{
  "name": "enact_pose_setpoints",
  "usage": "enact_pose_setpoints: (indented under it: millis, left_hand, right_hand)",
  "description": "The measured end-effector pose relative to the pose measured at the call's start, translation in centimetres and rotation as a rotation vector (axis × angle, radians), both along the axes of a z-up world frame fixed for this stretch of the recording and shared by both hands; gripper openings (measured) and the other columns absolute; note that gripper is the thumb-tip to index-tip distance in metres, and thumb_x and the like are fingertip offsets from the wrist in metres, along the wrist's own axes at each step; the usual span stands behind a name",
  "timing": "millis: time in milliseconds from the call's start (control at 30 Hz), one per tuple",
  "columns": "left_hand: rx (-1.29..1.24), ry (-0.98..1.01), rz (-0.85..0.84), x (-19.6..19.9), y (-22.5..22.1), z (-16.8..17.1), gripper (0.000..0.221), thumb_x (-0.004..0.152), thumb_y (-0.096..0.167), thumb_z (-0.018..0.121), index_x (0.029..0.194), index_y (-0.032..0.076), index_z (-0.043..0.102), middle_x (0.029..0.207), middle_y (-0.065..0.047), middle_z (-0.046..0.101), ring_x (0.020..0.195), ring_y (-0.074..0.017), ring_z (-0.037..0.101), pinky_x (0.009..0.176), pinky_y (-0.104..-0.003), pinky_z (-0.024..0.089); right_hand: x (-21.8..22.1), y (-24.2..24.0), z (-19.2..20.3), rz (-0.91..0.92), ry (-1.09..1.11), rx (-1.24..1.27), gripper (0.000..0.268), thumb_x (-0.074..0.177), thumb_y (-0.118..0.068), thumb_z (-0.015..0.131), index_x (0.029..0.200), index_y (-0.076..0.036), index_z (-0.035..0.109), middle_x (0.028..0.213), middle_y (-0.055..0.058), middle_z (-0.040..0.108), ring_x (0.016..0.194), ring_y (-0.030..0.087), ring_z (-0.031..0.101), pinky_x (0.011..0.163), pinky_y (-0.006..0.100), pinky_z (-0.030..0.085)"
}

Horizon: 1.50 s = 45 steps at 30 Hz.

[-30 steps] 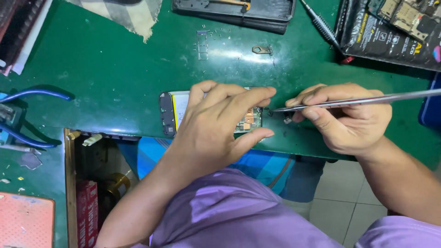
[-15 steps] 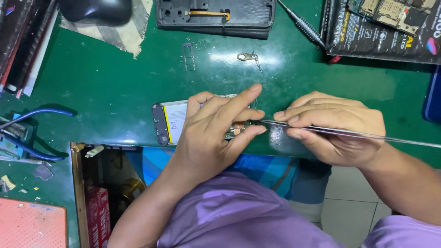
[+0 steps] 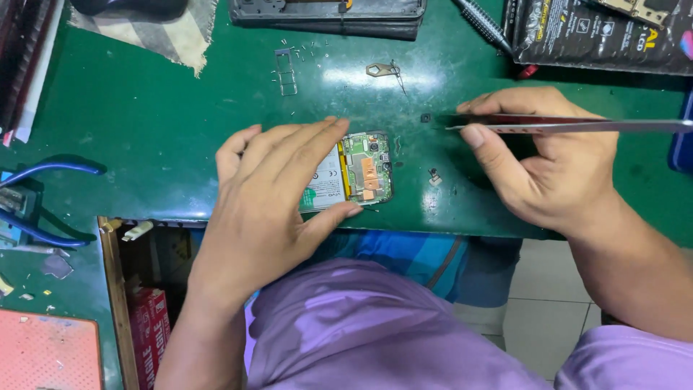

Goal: Final reassembly and testing of a mobile phone, connecting internal ribbon cables and checking the display functionality.

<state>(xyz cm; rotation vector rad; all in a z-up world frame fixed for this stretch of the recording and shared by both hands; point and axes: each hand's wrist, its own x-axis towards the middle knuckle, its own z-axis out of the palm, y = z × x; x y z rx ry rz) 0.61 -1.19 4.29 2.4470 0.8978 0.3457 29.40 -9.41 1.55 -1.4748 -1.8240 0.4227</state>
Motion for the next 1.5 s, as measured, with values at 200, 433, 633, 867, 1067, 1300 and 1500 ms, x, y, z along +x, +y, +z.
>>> enact_pose_setpoints:
  millis: [200, 433, 633, 867, 1067, 1300, 1500]
  left_hand:
    - [-0.004, 0.109, -0.01, -1.8, 0.2, -1.0, 0.081, 0.076, 0.035, 0.088, 0.146, 0.012, 0.055, 0.149, -0.008, 0.06, 0.139, -0.0261, 0.049, 0.117, -0.057, 0.023]
    - [-0.007, 0.126, 0.01, -1.3, 0.3, -0.6, 0.09, 0.069, 0.036, 0.089, 0.148, 0.016, 0.052, 0.139, -0.001, 0.064, 0.129, -0.0244, 0.053, 0.112, -0.053, 0.03]
    - [0.014, 0.105, -0.009, -1.3, 0.5, -0.6, 0.097, 0.064, 0.035, 0.094, 0.149, 0.015, 0.052, 0.136, -0.004, 0.063, 0.124, -0.0291, 0.054, 0.104, -0.047, 0.036]
    - [0.007, 0.116, -0.015, -1.1, 0.7, -0.6, 0.098, 0.062, 0.032, 0.095, 0.149, 0.016, 0.053, 0.134, -0.004, 0.061, 0.122, -0.0301, 0.053, 0.099, -0.047, 0.039]
    - [-0.04, 0.14, -0.007, -1.1, 0.8, -0.7, 0.093, 0.067, 0.032, 0.092, 0.149, 0.017, 0.052, 0.135, -0.004, 0.061, 0.124, -0.0302, 0.051, 0.101, -0.048, 0.037]
    - [-0.082, 0.185, 0.001, -0.8, 1.0, -0.4, 0.088, 0.069, 0.035, 0.089, 0.148, 0.018, 0.053, 0.135, -0.001, 0.062, 0.125, -0.0296, 0.051, 0.102, -0.049, 0.035]
    - [0.017, 0.154, -0.079, 1.4, 1.6, 1.1, 0.067, 0.085, 0.049, 0.079, 0.14, 0.016, 0.061, 0.132, -0.005, 0.063, 0.121, -0.0299, 0.056, 0.107, -0.052, 0.034]
  right_hand:
    - [1.3, -0.3, -0.9, 0.009, 0.096, 0.091, 0.013, 0.113, 0.004, 0.049, 0.109, 0.016, 0.049, 0.093, 0.032, 0.06, 0.089, 0.042, 0.068, 0.083, 0.045, 0.051]
    - [2.6, -1.4, -1.3, -0.061, -0.356, -0.005, 0.011, 0.115, 0.008, 0.062, 0.125, 0.01, 0.065, 0.117, 0.022, 0.068, 0.1, 0.041, 0.064, 0.096, 0.048, 0.051]
    - [2.3, -1.3, -1.0, -0.103, -0.43, -0.102, 0.008, 0.114, 0.003, 0.066, 0.122, 0.004, 0.064, 0.108, 0.016, 0.067, 0.087, 0.037, 0.059, 0.085, 0.047, 0.048]
    - [2.2, -1.1, -1.2, -0.139, -0.519, -0.101, 0.016, 0.113, -0.001, 0.072, 0.127, 0.006, 0.069, 0.114, 0.018, 0.073, 0.101, 0.034, 0.071, 0.086, 0.041, 0.055]
    - [2.0, -1.5, -1.7, -0.229, -0.655, -0.09, 0.016, 0.114, -0.011, 0.078, 0.125, 0.0, 0.074, 0.115, 0.013, 0.075, 0.1, 0.029, 0.073, 0.08, 0.039, 0.057]
    - [2.3, -1.8, -2.1, -0.303, -0.841, -0.082, 0.02, 0.111, -0.027, 0.084, 0.124, -0.013, 0.08, 0.106, 0.003, 0.07, 0.095, 0.025, 0.071, 0.076, 0.036, 0.055]
    - [2.3, -1.6, -2.1, -0.299, -0.884, -0.028, 0.02, 0.108, -0.033, 0.089, 0.118, -0.019, 0.08, 0.106, 0.002, 0.07, 0.096, 0.026, 0.069, 0.081, 0.037, 0.052]
